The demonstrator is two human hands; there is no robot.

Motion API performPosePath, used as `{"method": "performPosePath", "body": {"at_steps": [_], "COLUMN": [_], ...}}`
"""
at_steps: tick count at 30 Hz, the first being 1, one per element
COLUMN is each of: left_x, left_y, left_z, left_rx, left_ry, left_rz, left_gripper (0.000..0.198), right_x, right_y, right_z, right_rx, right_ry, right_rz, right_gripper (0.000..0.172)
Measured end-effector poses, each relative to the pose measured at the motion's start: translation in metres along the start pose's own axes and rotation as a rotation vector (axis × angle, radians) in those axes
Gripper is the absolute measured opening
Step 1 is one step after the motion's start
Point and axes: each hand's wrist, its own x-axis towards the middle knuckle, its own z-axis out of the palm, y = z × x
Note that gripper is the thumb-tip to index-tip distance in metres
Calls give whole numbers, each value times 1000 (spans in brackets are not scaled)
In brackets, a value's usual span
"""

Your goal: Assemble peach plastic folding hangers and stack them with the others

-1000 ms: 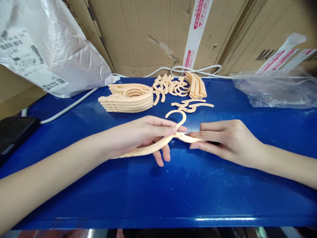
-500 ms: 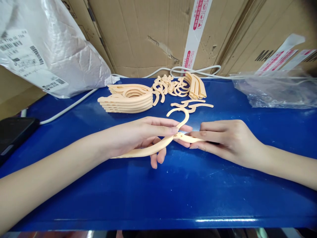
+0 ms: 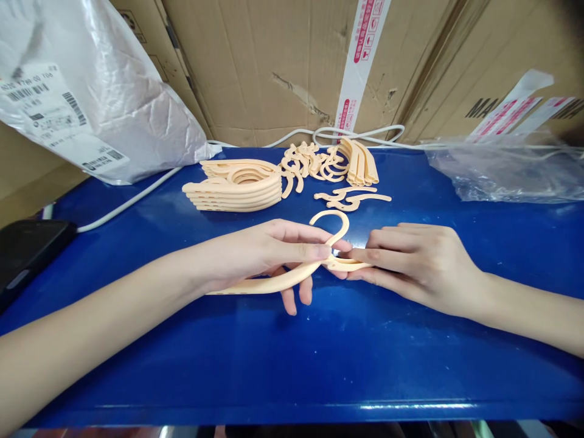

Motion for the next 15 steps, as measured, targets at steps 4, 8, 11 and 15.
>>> {"method": "performPosePath", "body": {"at_steps": [4, 8, 11, 15], "left_x": [1, 1, 0, -1], "left_y": [-2, -3, -3, -2], "left_z": [0, 3, 5, 5], "left_rx": [39, 39, 56, 103], "left_ry": [11, 30, 58, 106], "left_rz": [18, 30, 20, 3], "left_gripper": [31, 25, 22, 19], "right_x": [-1, -2, -1, 0], "right_y": [1, 2, 2, 1], "right_z": [0, 1, 1, 0], "right_rx": [-24, -44, -36, -8], "right_ry": [-20, -26, -30, -46], "right_rz": [-31, -61, -72, -64], "right_gripper": [27, 27, 28, 30]}}
